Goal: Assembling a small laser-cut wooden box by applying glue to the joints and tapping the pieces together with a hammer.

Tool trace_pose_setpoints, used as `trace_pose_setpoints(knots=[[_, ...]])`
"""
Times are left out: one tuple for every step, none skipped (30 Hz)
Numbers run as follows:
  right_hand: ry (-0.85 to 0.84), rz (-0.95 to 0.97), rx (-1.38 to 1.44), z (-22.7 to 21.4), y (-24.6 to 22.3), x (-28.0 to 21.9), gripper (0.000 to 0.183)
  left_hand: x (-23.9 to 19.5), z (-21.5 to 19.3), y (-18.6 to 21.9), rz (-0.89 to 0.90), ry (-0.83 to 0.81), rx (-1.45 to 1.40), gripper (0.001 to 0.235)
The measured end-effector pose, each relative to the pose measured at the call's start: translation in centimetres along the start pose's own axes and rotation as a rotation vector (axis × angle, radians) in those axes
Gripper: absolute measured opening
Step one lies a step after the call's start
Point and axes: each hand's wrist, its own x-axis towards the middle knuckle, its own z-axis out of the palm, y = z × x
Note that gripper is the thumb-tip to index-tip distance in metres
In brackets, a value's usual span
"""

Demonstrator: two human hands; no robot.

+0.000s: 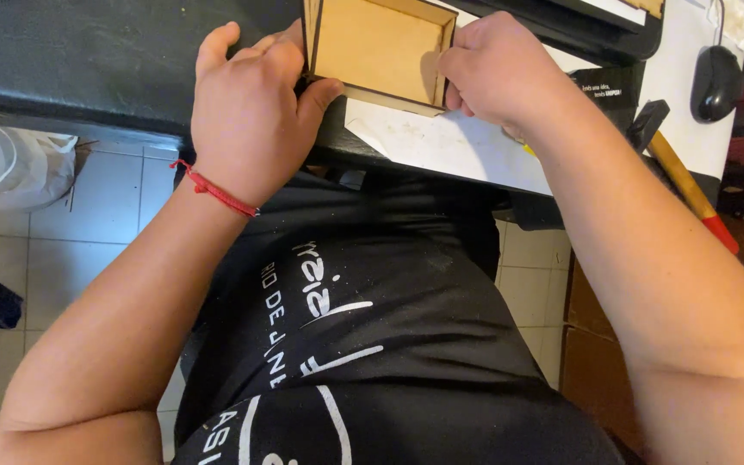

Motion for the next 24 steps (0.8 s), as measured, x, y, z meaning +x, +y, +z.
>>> trace_pose_setpoints(knots=[[-0.003,0.006,-0.006,-0.1,-0.1,-0.2,0.025,-0.1,0.1,-0.1,0.004,0.006,0.002,0.031],[-0.007,0.013,-0.012,-0.2,-0.2,-0.4,0.027,-0.2,0.2,-0.2,0.007,0.011,0.003,0.032],[-0.002,0.008,-0.012,-0.3,-0.2,-0.6,0.027,-0.1,0.1,-0.1,0.010,0.018,0.007,0.032],[-0.008,0.014,-0.022,-0.4,-0.3,-0.8,0.030,-0.1,0.0,-0.1,0.011,0.022,-0.011,0.033],[-0.017,0.019,-0.032,-0.5,-0.4,-1.0,0.034,-0.2,-0.1,-0.1,0.011,0.025,-0.027,0.033],[-0.014,0.013,-0.031,-0.3,-0.2,-1.2,0.034,-0.2,-0.2,-0.1,0.012,0.029,-0.022,0.033],[0.005,-0.009,-0.048,-0.2,0.0,-1.3,0.040,-0.2,-0.3,0.0,-0.006,0.007,-0.027,0.030],[0.025,-0.032,-0.064,-0.1,0.2,-1.4,0.045,-0.2,-0.3,0.1,-0.025,-0.014,-0.032,0.029],[0.028,-0.035,-0.062,0.2,0.8,-1.6,0.045,-0.2,-0.5,0.2,-0.022,-0.012,-0.029,0.029],[0.064,-0.056,0.018,0.5,1.4,-1.7,0.044,-0.2,-0.7,0.3,-0.029,-0.016,-0.035,0.027],[0.100,-0.075,0.099,0.7,2.1,-1.8,0.044,-0.2,-0.8,0.5,-0.034,-0.023,-0.042,0.026],[0.102,-0.076,0.103,1.1,2.6,-1.8,0.044,-0.2,-0.6,0.3,-0.030,-0.023,-0.039,0.026],[0.101,-0.122,0.206,1.5,3.2,-1.8,0.026,-0.4,-0.5,0.2,-0.052,-0.033,-0.026,0.033],[0.100,-0.167,0.308,1.9,3.9,-1.8,0.035,-0.5,-0.2,0.1,-0.074,-0.043,-0.013,0.041],[0.102,-0.161,0.318,2.0,3.8,-2.0,0.035,-0.5,-0.3,0.1,-0.065,-0.050,-0.012,0.041],[0.085,-0.127,0.328,1.9,3.7,-2.2,0.037,-0.5,-0.3,0.2,-0.071,-0.035,-0.032,0.038],[0.068,-0.094,0.338,1.9,3.7,-2.4,0.039,-0.5,-0.4,0.2,-0.076,-0.020,-0.051,0.034],[0.071,-0.088,0.349,2.2,4.4,-2.2,0.039,-0.5,-0.3,0.3,-0.065,-0.027,-0.050,0.034],[0.057,-0.097,0.388,2.5,4.9,-1.8,0.037,-0.5,-0.2,0.3,-0.052,-0.011,-0.030,0.034],[0.042,-0.105,0.428,2.9,5.4,-1.4,0.035,-0.5,-0.2,0.2,-0.039,0.006,-0.011,0.035],[0.042,-0.107,0.438,3.0,5.4,-1.5,0.035,-0.5,-0.4,0.3,-0.033,0.003,-0.004,0.035],[0.038,-0.106,0.453,3.1,5.5,-1.7,0.037,-0.5,-0.6,0.4,-0.031,0.004,-0.014,0.034],[0.035,-0.110,0.468,3.2,5.6,-1.7,0.040,-0.4,-0.7,0.6,-0.029,0.009,-0.022,0.033],[0.037,-0.115,0.476,3.0,5.3,-2.0,0.040,-0.3,-0.8,0.6,-0.022,0.010,-0.014,0.033]])
